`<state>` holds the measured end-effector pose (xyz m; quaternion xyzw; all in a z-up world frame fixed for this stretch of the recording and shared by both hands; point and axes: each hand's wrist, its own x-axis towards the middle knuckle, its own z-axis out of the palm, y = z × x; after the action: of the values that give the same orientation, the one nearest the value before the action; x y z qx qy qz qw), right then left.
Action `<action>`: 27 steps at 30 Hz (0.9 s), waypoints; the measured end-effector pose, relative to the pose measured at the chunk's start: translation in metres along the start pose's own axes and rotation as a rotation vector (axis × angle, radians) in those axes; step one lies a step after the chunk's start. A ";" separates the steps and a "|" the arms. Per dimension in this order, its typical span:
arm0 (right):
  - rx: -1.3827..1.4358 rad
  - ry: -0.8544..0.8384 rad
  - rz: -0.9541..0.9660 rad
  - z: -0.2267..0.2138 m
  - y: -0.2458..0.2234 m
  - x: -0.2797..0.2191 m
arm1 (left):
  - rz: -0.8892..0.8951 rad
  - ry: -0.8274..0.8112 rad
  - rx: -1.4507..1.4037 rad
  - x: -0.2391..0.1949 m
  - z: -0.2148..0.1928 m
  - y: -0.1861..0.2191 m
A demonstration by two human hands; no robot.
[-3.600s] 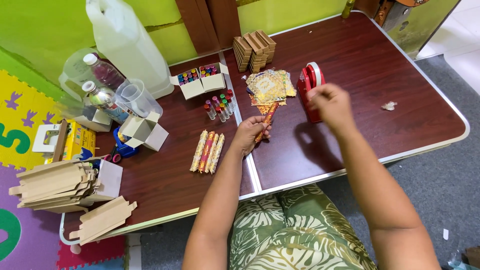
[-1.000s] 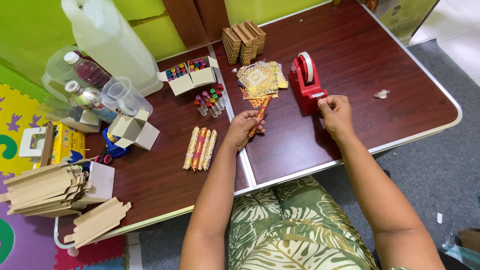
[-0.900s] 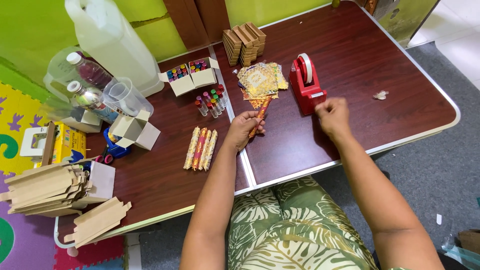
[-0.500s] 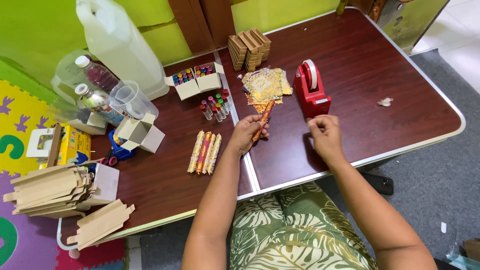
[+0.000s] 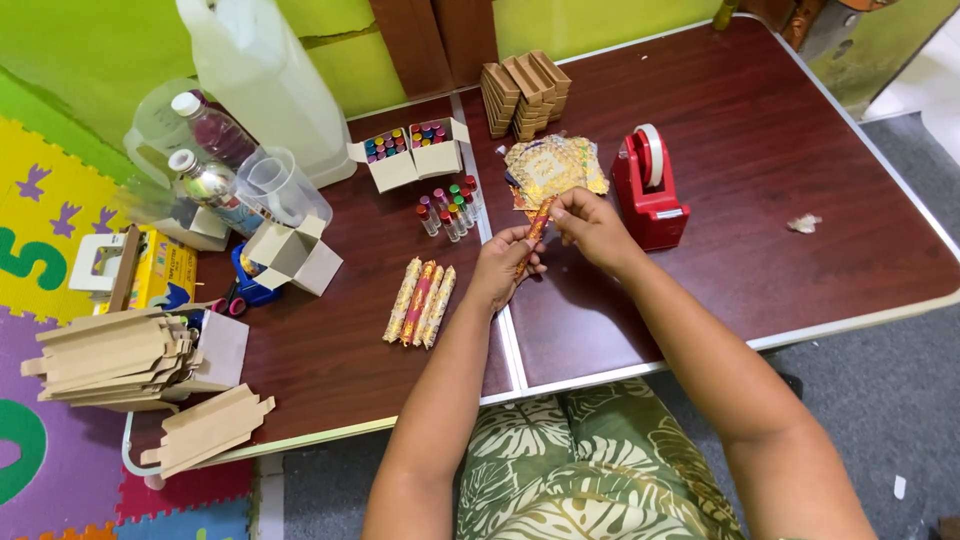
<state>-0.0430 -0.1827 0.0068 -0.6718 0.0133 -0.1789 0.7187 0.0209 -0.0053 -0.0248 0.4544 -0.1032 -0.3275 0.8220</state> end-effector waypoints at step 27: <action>-0.106 -0.224 -0.149 0.001 0.009 -0.019 | -0.033 -0.028 0.066 -0.004 0.007 0.008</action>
<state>-0.0581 -0.1758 -0.0056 -0.7237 -0.1075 -0.1548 0.6638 0.0177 -0.0046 -0.0133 0.4784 -0.1178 -0.3437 0.7995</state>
